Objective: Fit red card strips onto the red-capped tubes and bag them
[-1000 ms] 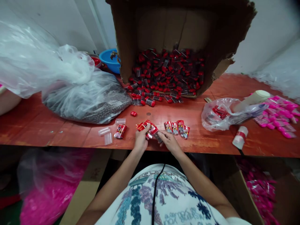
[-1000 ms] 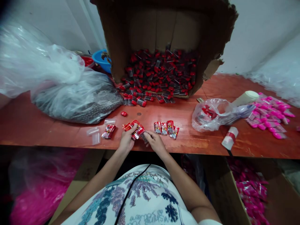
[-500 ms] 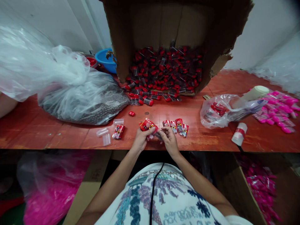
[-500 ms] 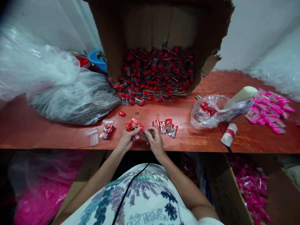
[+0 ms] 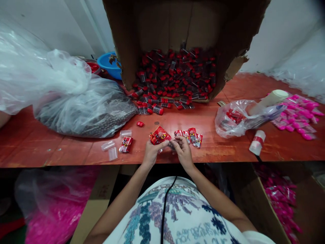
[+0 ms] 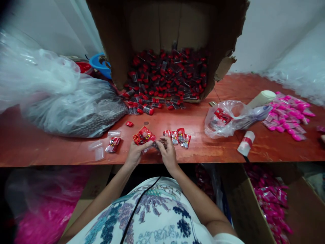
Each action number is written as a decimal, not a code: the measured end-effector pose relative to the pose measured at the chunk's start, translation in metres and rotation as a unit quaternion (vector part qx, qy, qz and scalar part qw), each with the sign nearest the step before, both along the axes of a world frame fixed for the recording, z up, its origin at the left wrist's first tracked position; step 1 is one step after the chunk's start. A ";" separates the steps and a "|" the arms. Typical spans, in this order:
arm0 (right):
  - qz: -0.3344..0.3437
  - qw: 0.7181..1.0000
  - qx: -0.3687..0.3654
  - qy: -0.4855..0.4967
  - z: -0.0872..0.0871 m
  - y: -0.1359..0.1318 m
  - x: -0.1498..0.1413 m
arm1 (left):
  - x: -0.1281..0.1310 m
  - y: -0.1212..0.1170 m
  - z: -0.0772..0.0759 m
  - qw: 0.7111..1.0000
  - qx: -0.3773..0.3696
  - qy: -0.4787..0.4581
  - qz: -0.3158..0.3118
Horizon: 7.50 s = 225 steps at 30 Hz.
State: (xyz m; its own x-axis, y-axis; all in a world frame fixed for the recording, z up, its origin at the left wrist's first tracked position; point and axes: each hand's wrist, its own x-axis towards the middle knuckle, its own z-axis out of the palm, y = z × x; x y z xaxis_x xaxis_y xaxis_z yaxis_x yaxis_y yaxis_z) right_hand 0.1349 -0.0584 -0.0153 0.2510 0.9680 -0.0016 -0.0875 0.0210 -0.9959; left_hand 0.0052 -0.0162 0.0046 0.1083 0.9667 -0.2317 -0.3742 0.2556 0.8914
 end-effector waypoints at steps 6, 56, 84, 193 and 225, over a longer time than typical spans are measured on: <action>-0.010 0.995 0.051 -0.083 -0.001 -0.005 0.001 | 0.004 0.002 0.005 1.000 -0.010 -0.018 0.014; 0.070 0.993 0.051 -0.077 -0.003 -0.003 0.010 | 0.004 -0.008 0.005 0.995 -0.062 -0.002 -0.073; 0.326 0.884 0.077 -0.327 0.017 0.089 -0.020 | -0.039 0.010 -0.017 0.974 -0.092 -0.113 0.171; 0.023 0.994 0.008 -0.104 -0.004 -0.025 0.012 | 0.013 0.006 -0.004 0.979 -0.099 -0.107 0.140; 0.014 0.997 0.018 -0.079 -0.003 -0.022 0.013 | 0.005 -0.004 0.003 0.998 -0.022 -0.061 0.023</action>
State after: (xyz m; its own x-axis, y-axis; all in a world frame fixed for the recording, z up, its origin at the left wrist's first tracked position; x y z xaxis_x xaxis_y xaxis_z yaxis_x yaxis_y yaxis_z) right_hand 0.1474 -0.0803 -0.0178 0.2172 0.9735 0.0716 0.0698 0.0576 -0.9959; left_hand 0.0103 -0.0207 0.0074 0.0946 0.9605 -0.2618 -0.4911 0.2738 0.8270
